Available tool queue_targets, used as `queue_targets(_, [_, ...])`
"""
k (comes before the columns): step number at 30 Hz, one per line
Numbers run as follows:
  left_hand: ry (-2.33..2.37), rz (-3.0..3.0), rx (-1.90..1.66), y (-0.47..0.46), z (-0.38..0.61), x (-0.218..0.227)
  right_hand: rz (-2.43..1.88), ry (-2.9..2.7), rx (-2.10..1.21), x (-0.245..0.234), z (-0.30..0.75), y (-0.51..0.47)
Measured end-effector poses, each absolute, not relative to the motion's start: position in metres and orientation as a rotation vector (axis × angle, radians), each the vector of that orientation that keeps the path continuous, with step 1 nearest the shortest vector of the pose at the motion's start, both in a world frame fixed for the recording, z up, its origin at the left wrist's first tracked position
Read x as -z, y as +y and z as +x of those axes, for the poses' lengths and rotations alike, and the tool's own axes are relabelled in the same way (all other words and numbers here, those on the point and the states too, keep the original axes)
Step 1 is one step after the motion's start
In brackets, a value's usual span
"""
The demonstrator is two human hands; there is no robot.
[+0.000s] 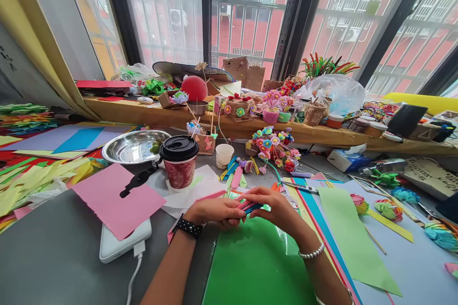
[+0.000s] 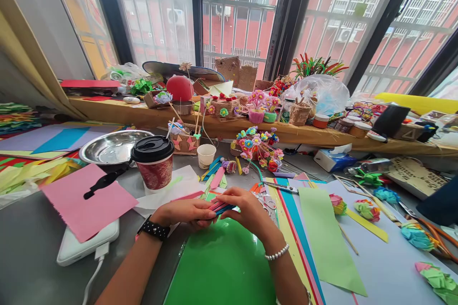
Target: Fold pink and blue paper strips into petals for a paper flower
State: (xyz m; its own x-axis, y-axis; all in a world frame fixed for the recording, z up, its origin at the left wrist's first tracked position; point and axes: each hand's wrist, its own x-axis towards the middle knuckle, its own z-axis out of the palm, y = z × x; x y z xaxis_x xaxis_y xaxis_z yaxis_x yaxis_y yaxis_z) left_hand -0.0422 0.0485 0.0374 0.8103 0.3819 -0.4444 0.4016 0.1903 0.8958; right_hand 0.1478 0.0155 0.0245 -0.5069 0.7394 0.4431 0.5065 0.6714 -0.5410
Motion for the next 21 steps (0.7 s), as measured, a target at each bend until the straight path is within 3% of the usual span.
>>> queue_targets(13, [0.645,1.52,-0.147,0.051,-0.046,-0.04,-0.966,-1.905,-0.624,-0.023,0.142,0.016])
queue_targets(21, [0.672,1.571,-0.829,0.047,-0.03,-0.043,-1.087,-1.626,-0.412,-0.031,0.149,0.013])
